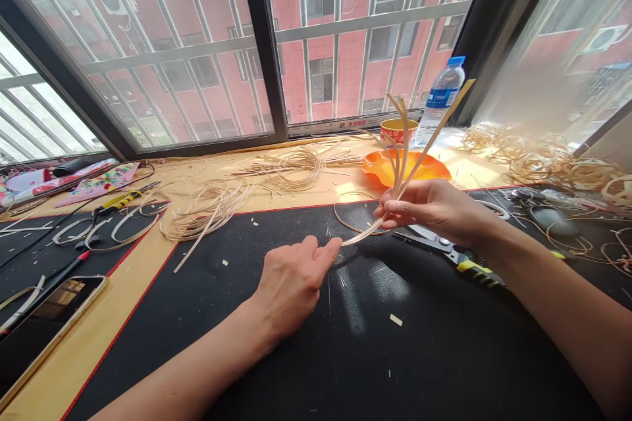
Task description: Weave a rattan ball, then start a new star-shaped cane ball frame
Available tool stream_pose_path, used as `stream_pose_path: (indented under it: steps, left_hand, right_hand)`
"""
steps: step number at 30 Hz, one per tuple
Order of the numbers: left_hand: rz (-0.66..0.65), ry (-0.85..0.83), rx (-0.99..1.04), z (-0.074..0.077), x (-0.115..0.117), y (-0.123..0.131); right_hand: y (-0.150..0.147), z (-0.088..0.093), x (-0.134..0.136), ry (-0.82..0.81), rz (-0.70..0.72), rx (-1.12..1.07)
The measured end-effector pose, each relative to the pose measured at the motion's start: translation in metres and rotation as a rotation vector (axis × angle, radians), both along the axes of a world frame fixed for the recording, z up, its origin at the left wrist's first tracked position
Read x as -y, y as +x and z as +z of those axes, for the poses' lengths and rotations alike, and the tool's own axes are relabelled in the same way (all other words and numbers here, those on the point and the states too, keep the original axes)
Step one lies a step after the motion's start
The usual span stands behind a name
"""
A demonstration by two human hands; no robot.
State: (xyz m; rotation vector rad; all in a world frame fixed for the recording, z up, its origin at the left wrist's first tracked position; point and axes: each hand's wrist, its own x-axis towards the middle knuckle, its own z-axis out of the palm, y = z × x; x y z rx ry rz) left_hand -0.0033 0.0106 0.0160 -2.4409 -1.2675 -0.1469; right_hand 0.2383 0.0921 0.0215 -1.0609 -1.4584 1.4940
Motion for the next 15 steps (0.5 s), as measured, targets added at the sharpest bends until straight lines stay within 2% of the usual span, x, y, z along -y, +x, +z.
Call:
stream_pose_path:
  steps: [4, 9, 15]
  left_hand:
    - [0.030, -0.031, 0.038, -0.0003, -0.0005, -0.0012]
    - [-0.053, 0.068, 0.064, -0.0010, -0.0004, -0.0041]
    - [-0.055, 0.069, 0.117, -0.0071, -0.0031, 0.0004]
  right_hand:
    - [0.0058, 0.0031, -0.0018, 0.007, 0.007, 0.018]
    - [0.0018, 0.0014, -0.0022, 0.022, -0.073, -0.117]
    - [0.0000, 0.0009, -0.0025, 0.058, -0.141, -0.085]
